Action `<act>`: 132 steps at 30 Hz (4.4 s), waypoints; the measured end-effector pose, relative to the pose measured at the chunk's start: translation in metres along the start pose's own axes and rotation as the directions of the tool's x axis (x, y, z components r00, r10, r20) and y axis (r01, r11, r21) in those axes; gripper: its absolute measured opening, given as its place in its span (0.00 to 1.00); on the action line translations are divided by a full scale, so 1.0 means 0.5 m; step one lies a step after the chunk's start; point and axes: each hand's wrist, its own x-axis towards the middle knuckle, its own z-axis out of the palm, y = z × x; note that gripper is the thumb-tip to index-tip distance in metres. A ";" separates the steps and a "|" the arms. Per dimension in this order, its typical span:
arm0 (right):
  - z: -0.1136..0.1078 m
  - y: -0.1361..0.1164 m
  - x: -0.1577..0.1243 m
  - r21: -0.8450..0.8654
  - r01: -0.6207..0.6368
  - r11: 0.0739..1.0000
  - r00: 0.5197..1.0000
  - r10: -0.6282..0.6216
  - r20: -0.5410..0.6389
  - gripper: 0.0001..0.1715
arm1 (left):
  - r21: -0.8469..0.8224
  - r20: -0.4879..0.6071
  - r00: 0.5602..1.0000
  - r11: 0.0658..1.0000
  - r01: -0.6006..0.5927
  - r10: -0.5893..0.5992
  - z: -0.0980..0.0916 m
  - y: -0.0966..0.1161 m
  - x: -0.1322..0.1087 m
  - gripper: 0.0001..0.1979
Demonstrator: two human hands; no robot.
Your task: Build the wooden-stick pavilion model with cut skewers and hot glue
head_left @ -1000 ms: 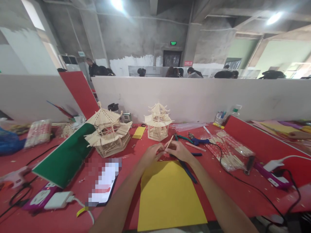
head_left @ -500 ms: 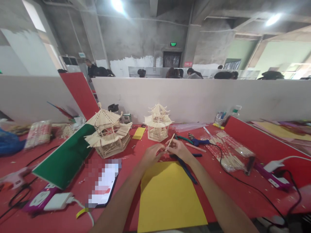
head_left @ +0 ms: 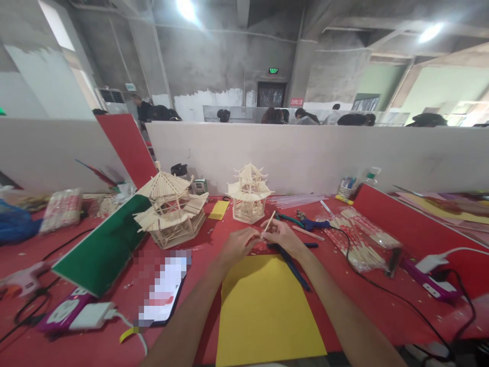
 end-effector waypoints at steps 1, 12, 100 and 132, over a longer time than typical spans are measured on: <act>0.000 0.000 0.000 0.003 -0.002 1.000 1.000 0.002 -0.003 0.25 | 0.005 -0.002 1.000 1.000 -0.001 0.001 0.001 0.000 0.000 0.14; 0.001 -0.001 0.000 0.013 -0.001 1.000 1.000 0.001 0.002 0.25 | 0.031 0.005 1.000 0.999 -0.023 0.023 0.001 0.000 0.000 0.14; 0.029 0.007 -0.004 -0.538 0.296 0.789 0.947 -0.318 0.054 0.05 | -0.384 0.074 0.968 0.889 0.249 -0.240 0.030 -0.030 0.008 0.18; 0.025 0.023 0.002 -0.483 0.220 0.847 0.969 -0.248 0.006 0.12 | -0.499 0.101 0.950 0.812 0.304 -0.294 0.029 -0.030 0.009 0.18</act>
